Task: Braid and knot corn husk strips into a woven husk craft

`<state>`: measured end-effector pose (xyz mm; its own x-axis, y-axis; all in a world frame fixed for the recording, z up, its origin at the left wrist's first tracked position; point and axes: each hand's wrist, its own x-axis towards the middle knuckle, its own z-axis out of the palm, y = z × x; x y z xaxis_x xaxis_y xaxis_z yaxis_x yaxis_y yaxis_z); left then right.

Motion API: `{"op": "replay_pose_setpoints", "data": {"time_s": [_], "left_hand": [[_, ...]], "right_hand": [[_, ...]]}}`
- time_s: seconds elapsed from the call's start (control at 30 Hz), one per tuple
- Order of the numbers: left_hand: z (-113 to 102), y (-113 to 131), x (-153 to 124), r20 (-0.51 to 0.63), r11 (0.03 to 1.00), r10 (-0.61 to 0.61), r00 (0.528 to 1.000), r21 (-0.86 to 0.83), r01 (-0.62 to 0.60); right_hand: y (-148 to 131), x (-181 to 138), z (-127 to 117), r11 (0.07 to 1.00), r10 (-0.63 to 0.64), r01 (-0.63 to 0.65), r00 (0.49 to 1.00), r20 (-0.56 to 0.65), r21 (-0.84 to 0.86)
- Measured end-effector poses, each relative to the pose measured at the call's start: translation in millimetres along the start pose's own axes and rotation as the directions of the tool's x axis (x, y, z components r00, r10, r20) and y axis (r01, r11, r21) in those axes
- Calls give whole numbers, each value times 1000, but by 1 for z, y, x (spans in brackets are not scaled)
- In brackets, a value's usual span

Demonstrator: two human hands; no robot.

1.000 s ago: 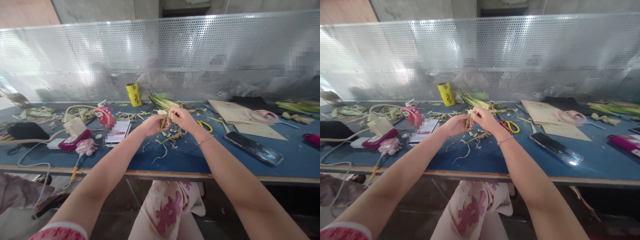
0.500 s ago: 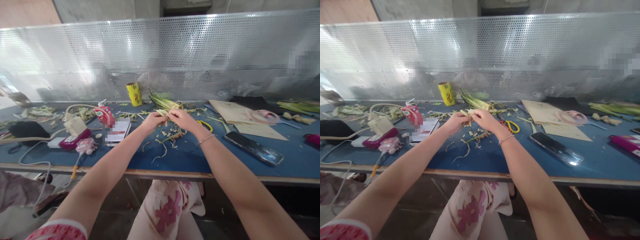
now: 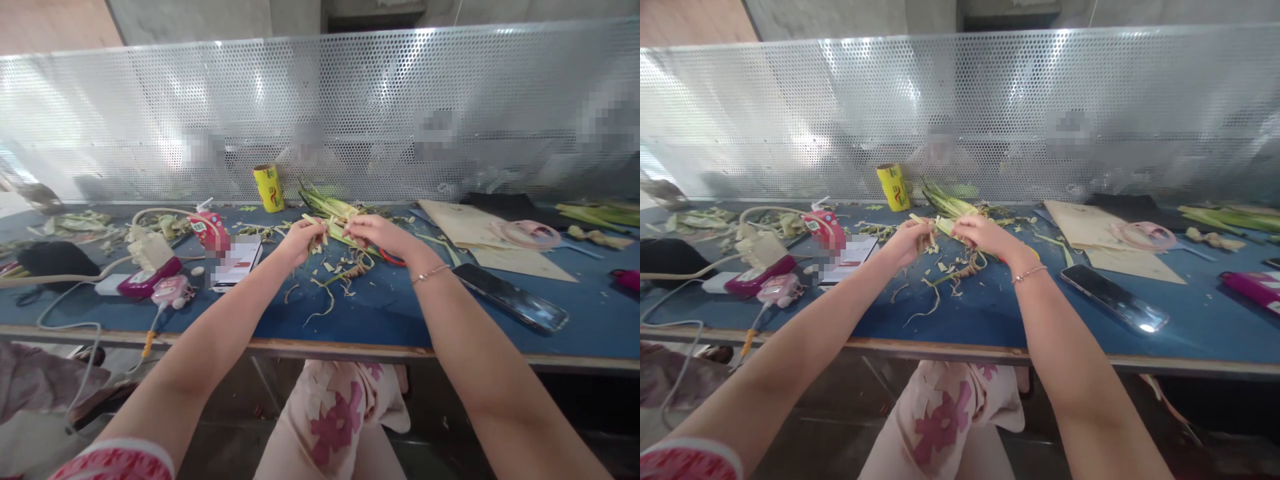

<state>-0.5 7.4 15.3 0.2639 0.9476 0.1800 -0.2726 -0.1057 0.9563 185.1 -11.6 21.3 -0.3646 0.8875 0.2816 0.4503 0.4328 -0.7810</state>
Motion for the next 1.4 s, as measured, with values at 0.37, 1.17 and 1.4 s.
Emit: {"op": "replay_pose_setpoints", "data": {"time_s": [0.37, 1.17, 1.4], "left_hand": [[-6, -3, 4, -10, 998, 8, 1000, 65, -7], [-5, 1, 3, -37, 998, 14, 999, 59, -12], [-5, 2, 2, -34, 998, 3, 999, 63, -1]], "right_hand": [[13, 6, 26, 825, -30, 282, 888, 460, -490], [7, 1, 10, 860, -33, 197, 942, 335, -470], [-3, 1, 29, 897, 37, 229, 813, 581, -378]]}}
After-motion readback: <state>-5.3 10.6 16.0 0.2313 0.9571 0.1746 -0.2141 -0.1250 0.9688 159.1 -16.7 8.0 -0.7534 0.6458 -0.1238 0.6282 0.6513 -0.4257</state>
